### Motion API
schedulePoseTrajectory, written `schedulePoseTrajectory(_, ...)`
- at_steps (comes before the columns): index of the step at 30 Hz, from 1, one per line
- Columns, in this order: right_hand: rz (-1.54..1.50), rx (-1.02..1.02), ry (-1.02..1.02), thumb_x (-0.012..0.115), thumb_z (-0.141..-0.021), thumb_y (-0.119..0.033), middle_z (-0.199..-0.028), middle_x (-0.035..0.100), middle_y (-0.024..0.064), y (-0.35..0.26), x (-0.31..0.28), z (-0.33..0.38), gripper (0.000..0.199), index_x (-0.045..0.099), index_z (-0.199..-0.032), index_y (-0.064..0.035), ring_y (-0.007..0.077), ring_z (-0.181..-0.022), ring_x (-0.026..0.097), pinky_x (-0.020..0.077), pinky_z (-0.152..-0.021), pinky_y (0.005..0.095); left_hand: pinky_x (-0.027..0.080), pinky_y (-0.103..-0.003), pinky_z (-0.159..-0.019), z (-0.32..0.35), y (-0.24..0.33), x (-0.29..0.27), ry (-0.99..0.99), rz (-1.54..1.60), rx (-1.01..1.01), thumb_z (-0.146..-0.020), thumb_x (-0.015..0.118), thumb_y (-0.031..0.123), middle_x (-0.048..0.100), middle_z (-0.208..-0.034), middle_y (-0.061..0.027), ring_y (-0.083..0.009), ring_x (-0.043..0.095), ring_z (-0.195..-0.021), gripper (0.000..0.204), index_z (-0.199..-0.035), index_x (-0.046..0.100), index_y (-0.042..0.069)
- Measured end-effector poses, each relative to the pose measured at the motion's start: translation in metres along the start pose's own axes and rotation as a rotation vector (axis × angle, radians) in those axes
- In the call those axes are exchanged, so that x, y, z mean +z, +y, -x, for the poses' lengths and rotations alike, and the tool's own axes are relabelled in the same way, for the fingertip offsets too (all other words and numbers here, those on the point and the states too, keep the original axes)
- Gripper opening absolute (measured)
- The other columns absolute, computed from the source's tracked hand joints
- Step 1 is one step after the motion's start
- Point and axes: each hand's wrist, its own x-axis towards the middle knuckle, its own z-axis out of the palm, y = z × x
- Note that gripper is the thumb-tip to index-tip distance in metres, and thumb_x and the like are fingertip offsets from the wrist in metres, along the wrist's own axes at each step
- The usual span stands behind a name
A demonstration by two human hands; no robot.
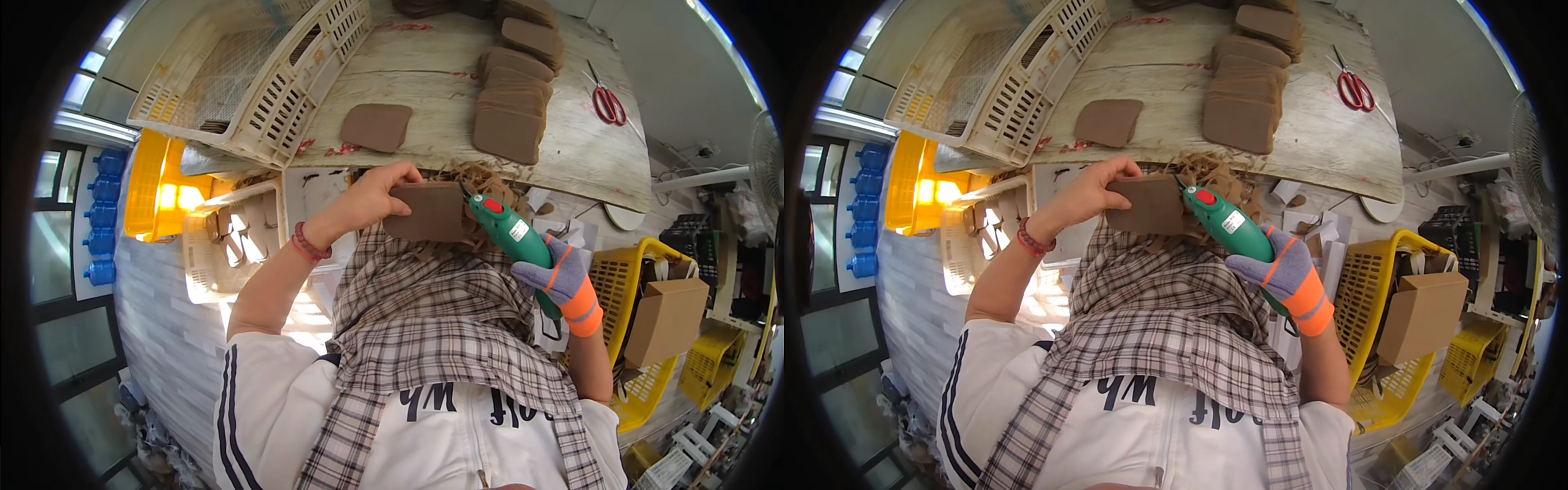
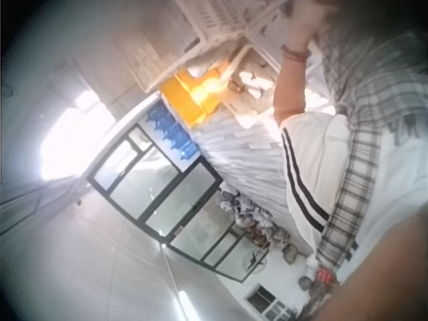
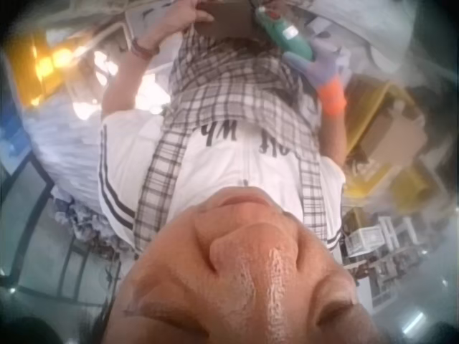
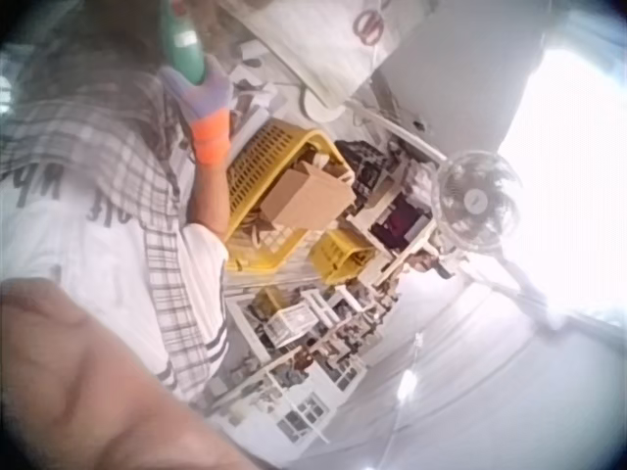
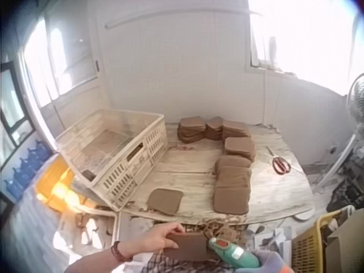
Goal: The person uses a rotary tool to trim the edges of brown rectangular craft material pieces. They handle each piece individually, rotating it to smooth all sides, then place the finished pieces into a white plastic basket.
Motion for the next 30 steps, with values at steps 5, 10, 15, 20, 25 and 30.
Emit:
schedulePoseTrajectory(5,0.038,-0.055,-0.005,0.079,-0.075,-0.022,-0.072,0.061,0.0012,0.012,0.001,-0.003,0.042,0.059,-0.103,0.0006,0.0044,-0.058,0.054,0.0436,-0.052,0.0207,0.047,-0.022,-0.068,0.003,-0.008,-0.007,0.258,0.212,0.119,-0.075,0.069,-0.003,0.063,-0.08,-0.0002,-0.0072,0.059,-0.073,0.019,-0.089,0.059,0.004)
schedulePoseTrajectory(10,0.018,-0.041,-0.04,0.08,-0.074,-0.022,-0.073,0.061,0.0012,0.008,0.007,-0.004,0.043,0.059,-0.105,0.0007,0.0046,-0.059,0.054,0.0442,-0.054,0.02,0.05,-0.022,-0.068,0.001,-0.013,-0.013,0.259,0.512,0.072,-0.074,0.071,-0.002,0.066,-0.082,-0.0027,-0.0095,0.062,-0.073,0.018,-0.09,0.063,0.001)
schedulePoseTrajectory(15,-0.024,0.004,-0.062,0.08,-0.073,-0.023,-0.074,0.062,0.0019,0.007,0.014,-0.005,0.045,0.059,-0.105,0.0011,0.0047,-0.061,0.055,0.0448,-0.055,0.0188,0.051,-0.023,-0.068,0.002,-0.016,-0.012,0.247,0.464,0.053,-0.074,0.071,-0.002,0.067,-0.082,-0.0049,-0.0109,0.063,-0.072,0.018,-0.091,0.065,-0.001)
schedulePoseTrajectory(20,0.046,-0.04,-0.039,0.081,-0.073,-0.028,-0.073,0.062,0.0024,0.008,0.019,-0.004,0.047,0.059,-0.104,0.0005,0.005,-0.061,0.055,0.0453,-0.056,0.0208,0.051,-0.023,-0.068,0.004,-0.01,-0.006,0.21,0.385,0.037,-0.074,0.072,-0.001,0.068,-0.083,-0.0055,-0.011,0.063,-0.072,0.017,-0.089,0.065,-0.002)
schedulePoseTrajectory(25,0.093,-0.094,-0.03,0.081,-0.072,-0.031,-0.072,0.062,0.0038,0.012,0.023,-0.006,0.051,0.059,-0.105,0.0007,0.0067,-0.062,0.056,0.0466,-0.057,0.0226,0.049,-0.023,-0.066,0.008,0.0,0.004,0.16,0.349,-0.049,-0.072,0.074,0.002,0.067,-0.08,-0.0034,-0.0088,0.061,-0.07,0.017,-0.087,0.065,0.001)
schedulePoseTrajectory(30,0.124,-0.114,-0.033,0.082,-0.071,-0.033,-0.073,0.063,0.0047,0.013,0.026,-0.007,0.054,0.059,-0.106,0.0009,0.0079,-0.063,0.057,0.0477,-0.059,0.0235,0.048,-0.022,-0.065,0.009,0.011,0.014,0.104,0.228,-0.12,-0.07,0.074,0.002,0.067,-0.076,-0.0027,-0.0084,0.06,-0.066,0.017,-0.085,0.066,0.002)
